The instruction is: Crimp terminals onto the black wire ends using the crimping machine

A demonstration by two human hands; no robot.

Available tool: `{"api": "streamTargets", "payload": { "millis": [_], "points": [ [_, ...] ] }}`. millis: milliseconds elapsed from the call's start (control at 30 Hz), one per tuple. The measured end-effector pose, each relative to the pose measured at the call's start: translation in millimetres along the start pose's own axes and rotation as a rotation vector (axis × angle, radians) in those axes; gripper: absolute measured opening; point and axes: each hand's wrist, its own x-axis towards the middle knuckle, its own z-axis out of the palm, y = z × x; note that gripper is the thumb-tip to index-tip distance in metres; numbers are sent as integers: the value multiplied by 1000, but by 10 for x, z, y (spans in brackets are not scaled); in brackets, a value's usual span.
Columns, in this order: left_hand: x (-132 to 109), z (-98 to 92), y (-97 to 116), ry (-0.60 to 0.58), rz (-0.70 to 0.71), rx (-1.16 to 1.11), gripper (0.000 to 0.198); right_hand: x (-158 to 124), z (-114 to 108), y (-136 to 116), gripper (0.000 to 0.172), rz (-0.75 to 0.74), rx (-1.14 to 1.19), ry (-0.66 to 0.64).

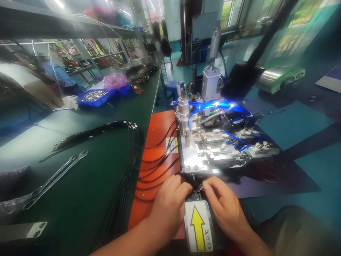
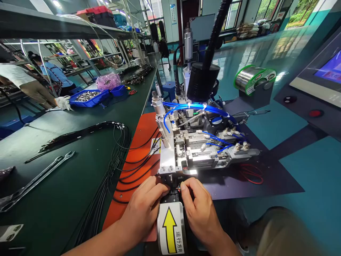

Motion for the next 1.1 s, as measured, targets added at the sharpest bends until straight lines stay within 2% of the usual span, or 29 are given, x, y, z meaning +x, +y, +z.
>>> {"api": "streamTargets", "payload": {
  "millis": [567,867,1000,1100],
  "points": [
    [25,-20,32,-60,-6,-11,14,-13,65,50,28,6,-8,38],
    [8,-5,10,-138,-33,68,14,-28,-10,88,30,126,41,2],
    [16,-39,30,-213,-64,118,15,-106,-111,89,21,-16,-32,81],
    [23,-81,56,-263,-79,136,17,-142,-123,55,14,-185,-87,68]
  ]
}}
